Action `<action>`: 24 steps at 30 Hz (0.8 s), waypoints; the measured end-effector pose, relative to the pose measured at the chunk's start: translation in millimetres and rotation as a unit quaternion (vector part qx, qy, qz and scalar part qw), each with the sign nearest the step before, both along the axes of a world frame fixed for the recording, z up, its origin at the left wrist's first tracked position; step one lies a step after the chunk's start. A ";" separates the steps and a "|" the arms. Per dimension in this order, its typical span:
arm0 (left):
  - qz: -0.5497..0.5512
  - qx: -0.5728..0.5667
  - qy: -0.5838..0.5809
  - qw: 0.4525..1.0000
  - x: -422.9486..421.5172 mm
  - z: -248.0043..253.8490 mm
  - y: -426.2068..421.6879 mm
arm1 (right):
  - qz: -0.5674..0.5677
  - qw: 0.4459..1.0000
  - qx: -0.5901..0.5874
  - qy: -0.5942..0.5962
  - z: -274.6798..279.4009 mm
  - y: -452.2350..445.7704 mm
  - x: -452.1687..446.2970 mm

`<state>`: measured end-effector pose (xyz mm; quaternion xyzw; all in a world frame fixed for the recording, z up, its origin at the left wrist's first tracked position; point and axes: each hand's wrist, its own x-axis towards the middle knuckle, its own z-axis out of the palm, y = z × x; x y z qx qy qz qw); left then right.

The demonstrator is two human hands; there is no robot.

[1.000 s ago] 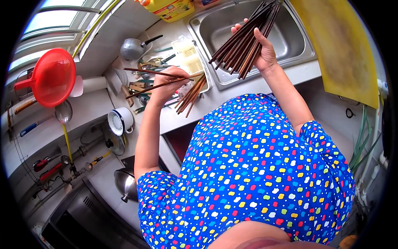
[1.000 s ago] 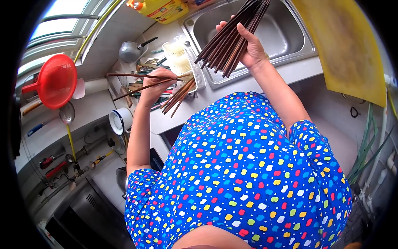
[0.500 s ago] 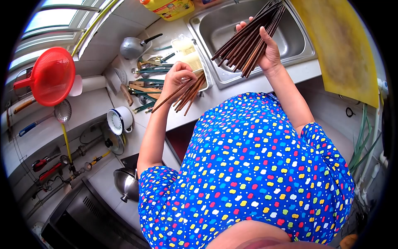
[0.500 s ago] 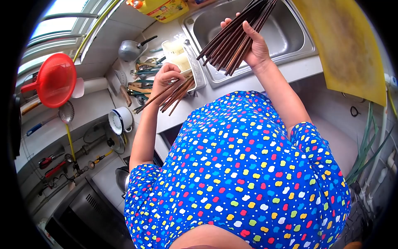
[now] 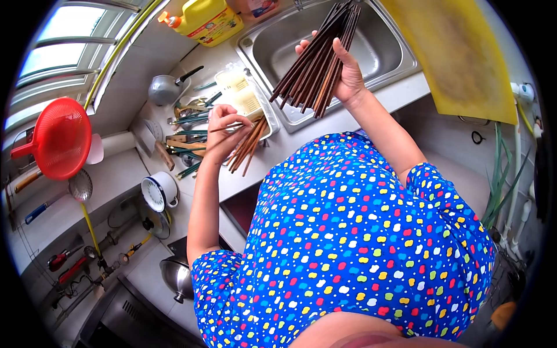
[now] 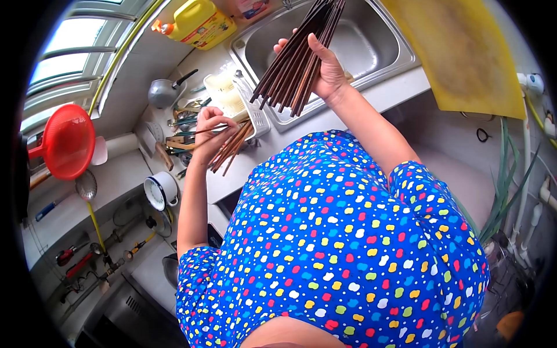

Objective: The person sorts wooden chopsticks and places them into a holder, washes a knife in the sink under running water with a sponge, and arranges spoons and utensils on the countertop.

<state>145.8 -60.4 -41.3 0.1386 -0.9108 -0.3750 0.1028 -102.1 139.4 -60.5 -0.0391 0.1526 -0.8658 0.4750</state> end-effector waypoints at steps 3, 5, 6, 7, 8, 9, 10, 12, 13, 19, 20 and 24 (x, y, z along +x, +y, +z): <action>-0.029 0.000 -0.034 0.999 -0.2 -0.9 -11.6 | 0.001 1.000 0.009 -0.018 7.0 -0.3 3.0; -0.045 0.030 -0.042 0.998 0.9 6.3 -18.1 | -0.002 1.000 0.007 -0.019 6.0 0.2 2.7; -0.070 0.083 -0.053 0.993 1.3 13.8 -20.6 | -0.002 1.000 0.005 -0.020 5.6 0.6 2.3; -0.095 0.135 -0.063 0.984 2.5 20.6 -23.2 | -0.001 1.000 0.003 -0.023 5.5 1.1 1.5; -0.116 0.189 -0.075 0.972 4.8 25.7 -27.0 | -0.003 1.000 0.004 -0.024 5.6 1.6 0.9; -0.123 0.227 -0.070 0.964 6.8 30.7 -30.9 | -0.004 1.000 -0.001 -0.023 5.5 1.8 -0.1; -0.130 0.265 -0.065 0.953 8.8 36.4 -33.3 | -0.005 1.000 -0.006 -0.022 5.5 1.9 -0.9; -0.119 0.328 -0.018 0.937 10.0 54.9 -27.5 | -0.011 1.000 -0.007 -0.024 5.4 2.4 -2.0; -0.128 0.334 0.012 0.934 12.2 54.2 -30.1 | -0.011 1.000 -0.007 -0.028 5.3 2.2 -2.7; -0.103 0.278 0.026 0.955 10.2 52.8 -12.9 | -0.009 0.999 -0.008 -0.037 4.3 -0.6 -3.8; -0.104 0.278 0.025 0.955 9.1 54.3 -12.4 | -0.010 0.999 -0.008 -0.037 4.6 -0.9 -3.6; -0.082 0.187 -0.012 0.979 3.1 75.9 -11.6 | -0.002 0.999 -0.024 -0.034 3.1 -1.5 -3.4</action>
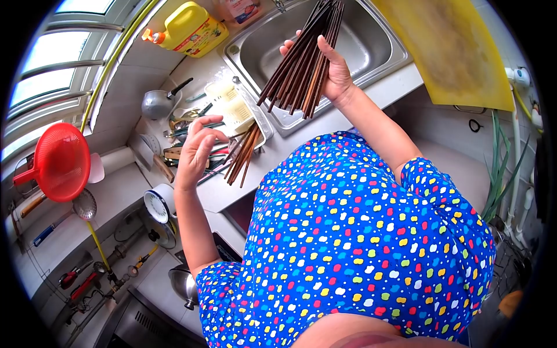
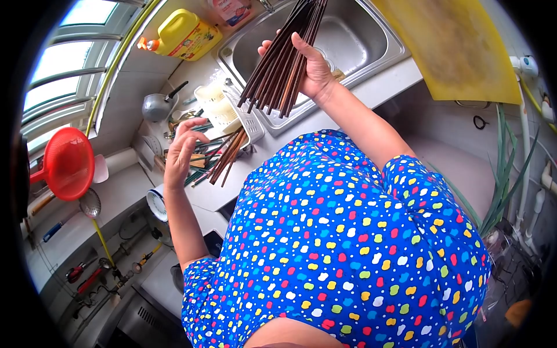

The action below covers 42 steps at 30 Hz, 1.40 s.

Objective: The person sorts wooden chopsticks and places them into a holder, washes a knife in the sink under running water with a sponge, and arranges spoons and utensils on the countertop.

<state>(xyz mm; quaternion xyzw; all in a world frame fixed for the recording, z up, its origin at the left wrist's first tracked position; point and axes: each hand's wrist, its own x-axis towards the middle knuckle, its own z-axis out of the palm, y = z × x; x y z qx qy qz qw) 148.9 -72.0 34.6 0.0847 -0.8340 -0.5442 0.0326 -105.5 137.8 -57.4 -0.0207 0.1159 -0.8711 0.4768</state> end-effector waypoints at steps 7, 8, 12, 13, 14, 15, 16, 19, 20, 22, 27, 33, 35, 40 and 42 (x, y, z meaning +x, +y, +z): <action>-0.023 -0.255 0.077 0.964 -46.6 55.5 31.3 | 0.000 1.000 -0.004 -0.015 10.7 -3.3 2.5; -0.062 -0.317 0.079 0.943 -55.9 59.8 39.7 | 0.002 1.000 -0.004 -0.027 13.7 -4.7 2.9; -0.164 -0.391 0.076 0.902 -88.0 55.6 75.0 | 0.008 1.000 -0.014 -0.014 18.1 -9.0 7.3; -0.183 -0.406 0.088 0.891 -93.6 48.7 77.0 | 0.011 1.000 -0.017 -0.015 19.1 -10.3 8.4; -0.184 -0.408 0.089 0.890 -97.2 44.6 80.1 | 0.009 1.000 -0.019 -0.014 19.8 -11.0 9.0; -0.189 -0.418 0.096 0.884 -100.7 41.5 82.7 | 0.021 0.999 -0.026 -0.017 20.7 -11.5 9.4; -0.194 -0.427 0.103 0.877 -103.1 38.0 83.9 | 0.032 0.999 -0.032 -0.019 21.2 -11.7 10.0; -0.205 -0.459 0.131 0.855 -105.7 30.3 82.8 | 0.037 0.998 -0.032 -0.026 21.1 -11.7 11.6; -0.211 -0.468 0.140 0.847 -106.1 29.7 82.5 | 0.043 0.998 -0.033 -0.029 21.0 -11.6 12.4; -0.202 -0.452 0.132 0.859 -105.2 29.3 83.5 | 0.047 0.998 -0.035 -0.032 20.6 -12.1 13.7; -0.172 -0.422 0.113 0.883 -101.3 31.1 84.8 | 0.047 0.998 -0.029 -0.026 21.8 -14.5 16.0; -0.131 -0.379 0.113 0.909 -96.0 32.6 78.8 | 0.053 0.997 -0.028 -0.037 21.1 -14.5 17.8; -0.091 -0.347 0.110 0.927 -94.7 34.9 78.1 | 0.058 0.997 -0.027 -0.035 19.9 -15.0 18.0; -0.008 -0.237 0.030 0.971 -92.2 28.2 76.3 | 0.075 0.997 -0.008 -0.035 19.2 -14.5 18.6; 0.068 -0.073 -0.087 0.991 -94.9 27.9 77.2 | 0.072 0.996 -0.016 -0.053 21.3 -14.7 20.0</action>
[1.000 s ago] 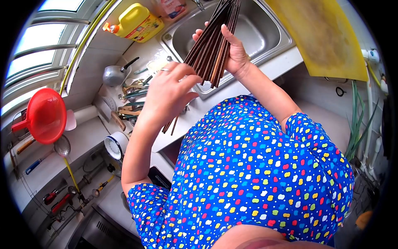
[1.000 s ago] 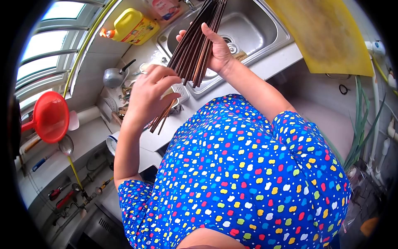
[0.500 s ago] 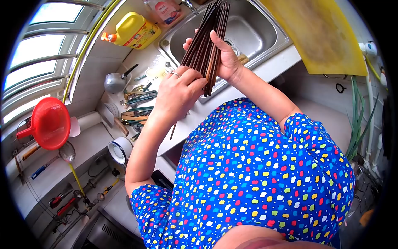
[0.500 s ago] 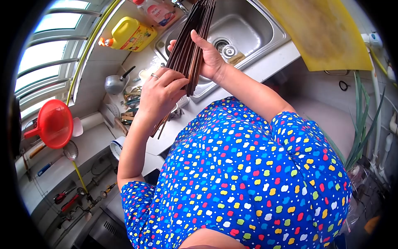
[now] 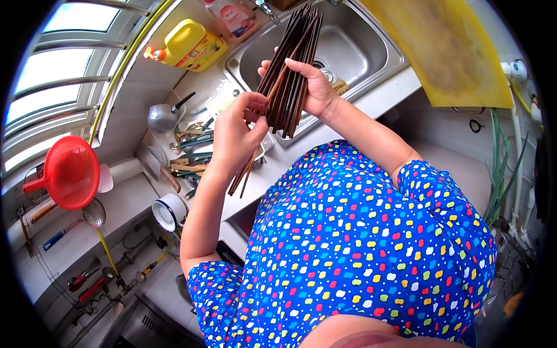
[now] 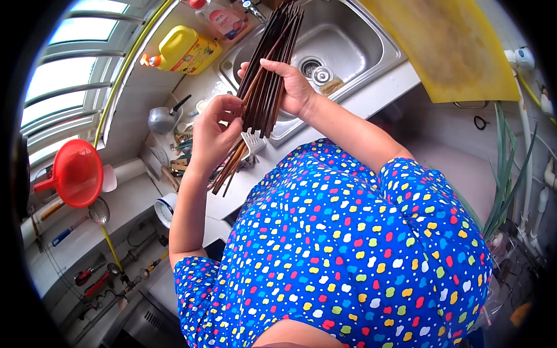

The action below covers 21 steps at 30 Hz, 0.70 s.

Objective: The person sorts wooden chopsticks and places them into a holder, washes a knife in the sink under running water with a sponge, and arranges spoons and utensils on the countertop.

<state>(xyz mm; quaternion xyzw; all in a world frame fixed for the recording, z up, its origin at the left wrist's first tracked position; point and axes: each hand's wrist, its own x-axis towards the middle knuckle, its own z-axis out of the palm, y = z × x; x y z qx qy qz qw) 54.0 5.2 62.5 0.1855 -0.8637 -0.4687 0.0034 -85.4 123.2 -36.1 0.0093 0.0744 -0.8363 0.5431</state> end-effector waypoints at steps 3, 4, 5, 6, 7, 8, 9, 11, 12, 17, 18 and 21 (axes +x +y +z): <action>0.021 0.121 0.002 0.992 -4.5 -7.3 -3.9 | -0.034 0.996 0.067 0.044 5.8 -1.6 4.2; 0.044 0.207 0.007 0.977 -7.4 -5.6 -2.5 | -0.028 0.997 0.063 0.040 5.4 -1.6 4.9; 0.054 0.195 -0.015 0.979 -8.5 -1.0 1.6 | -0.021 0.997 0.058 0.036 5.1 -1.7 5.5; 0.053 0.194 -0.015 0.979 -11.2 -2.1 0.5 | -0.023 0.997 0.058 0.036 5.8 -2.0 6.9; 0.025 0.133 -0.040 0.990 -15.3 -5.2 -1.9 | -0.024 0.997 0.063 0.046 6.7 -2.4 8.6; -0.003 0.071 -0.064 0.995 -18.9 -9.1 -4.2 | -0.024 0.996 0.068 0.056 7.3 -2.7 9.5; -0.026 0.034 -0.037 0.998 -21.2 -12.4 -4.6 | -0.024 0.996 0.069 0.048 6.0 -3.2 9.8; -0.020 0.077 -0.067 0.995 -20.9 -5.7 -11.1 | -0.014 0.999 0.046 0.025 -2.5 -2.3 7.0; -0.011 0.121 -0.098 0.988 -19.8 -0.6 -14.6 | -0.002 1.000 0.025 0.001 -3.5 -1.6 5.6; 0.027 0.217 -0.128 0.967 -5.3 12.6 -31.9 | -0.065 0.995 0.080 0.009 -4.3 5.6 -0.9; 0.047 0.242 -0.102 0.964 -1.4 13.5 -33.1 | -0.067 0.995 0.079 0.008 -5.7 5.7 -1.5; 0.084 0.252 -0.052 0.963 2.6 5.5 -34.9 | -0.090 0.991 0.089 0.052 -8.3 6.6 -5.2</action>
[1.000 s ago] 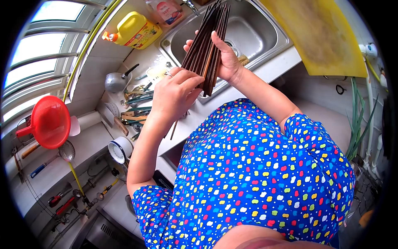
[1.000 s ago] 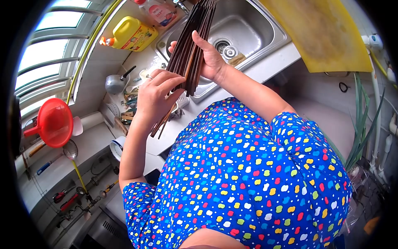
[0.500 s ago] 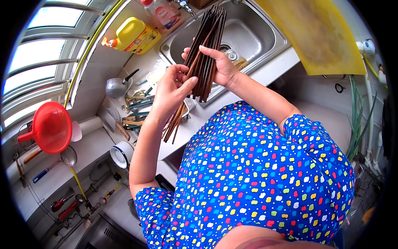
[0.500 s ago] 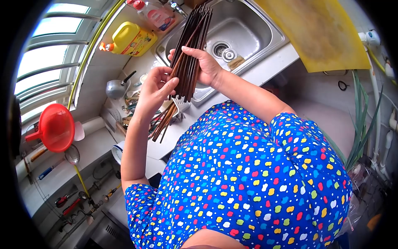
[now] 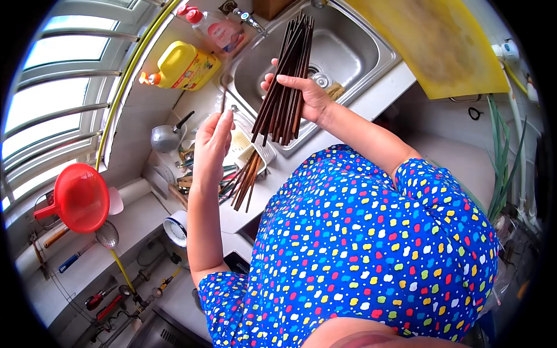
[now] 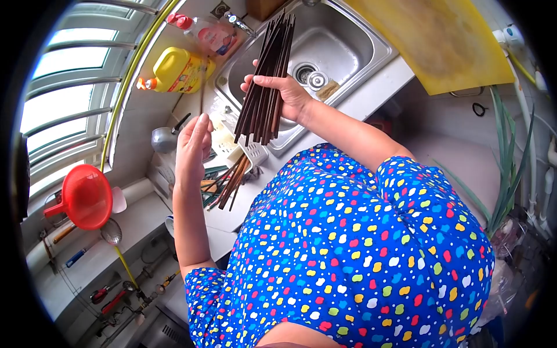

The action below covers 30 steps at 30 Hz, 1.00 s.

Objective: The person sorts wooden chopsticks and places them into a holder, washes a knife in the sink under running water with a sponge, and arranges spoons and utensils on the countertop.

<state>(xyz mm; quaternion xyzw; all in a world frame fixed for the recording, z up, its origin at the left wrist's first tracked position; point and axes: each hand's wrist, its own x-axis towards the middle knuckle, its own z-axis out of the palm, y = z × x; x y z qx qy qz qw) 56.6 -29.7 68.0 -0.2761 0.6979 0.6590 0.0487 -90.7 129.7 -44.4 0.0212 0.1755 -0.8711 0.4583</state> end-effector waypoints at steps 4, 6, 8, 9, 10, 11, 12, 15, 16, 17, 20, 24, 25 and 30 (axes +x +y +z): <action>0.040 -0.049 0.037 0.997 -7.1 -9.5 2.5 | 0.019 0.999 0.016 0.031 1.9 1.4 2.4; 0.036 -0.140 0.056 0.988 -11.0 -22.4 2.1 | 0.028 0.999 0.015 0.027 5.4 0.9 5.5; 0.019 -0.136 0.045 0.989 -16.9 -31.9 5.8 | 0.045 0.999 0.013 0.024 8.3 0.8 9.2; 0.013 -0.150 0.033 0.988 -20.2 -32.2 12.2 | 0.047 0.999 0.013 0.024 9.4 0.7 10.9; -0.017 -0.136 0.002 0.991 -21.1 -35.5 12.0 | 0.043 0.998 0.007 0.034 10.5 0.6 11.7; -0.022 -0.130 0.027 0.991 -21.5 -40.9 16.8 | 0.039 0.998 0.001 0.043 11.8 0.5 12.5; -0.033 -0.116 0.017 0.993 -22.2 -37.9 21.9 | 0.036 0.998 0.005 0.043 13.5 0.1 13.6; -0.045 -0.122 0.008 0.991 -21.6 -46.1 18.9 | 0.036 0.997 -0.015 0.062 14.0 -0.3 11.7; -0.038 -0.114 0.017 0.993 -21.1 -45.3 18.0 | 0.045 0.997 -0.034 0.054 16.2 1.0 10.1; -0.031 -0.105 0.025 0.994 -20.0 -44.3 17.5 | 0.044 0.997 -0.035 0.053 16.5 0.5 10.4; -0.049 -0.266 0.025 0.962 -16.7 -20.1 34.2 | 0.029 0.996 -0.062 0.048 21.9 0.0 14.8; -0.104 -0.486 0.127 0.859 -15.3 -16.0 46.4 | 0.025 0.995 -0.085 0.051 6.0 -2.3 14.8; -0.118 -0.521 0.179 0.826 -13.3 -15.8 51.0 | 0.025 0.995 -0.085 0.051 5.0 -1.8 14.9; -0.194 -0.667 0.174 0.697 -4.4 -15.2 63.0 | 0.029 0.994 -0.106 0.014 3.4 -3.6 15.9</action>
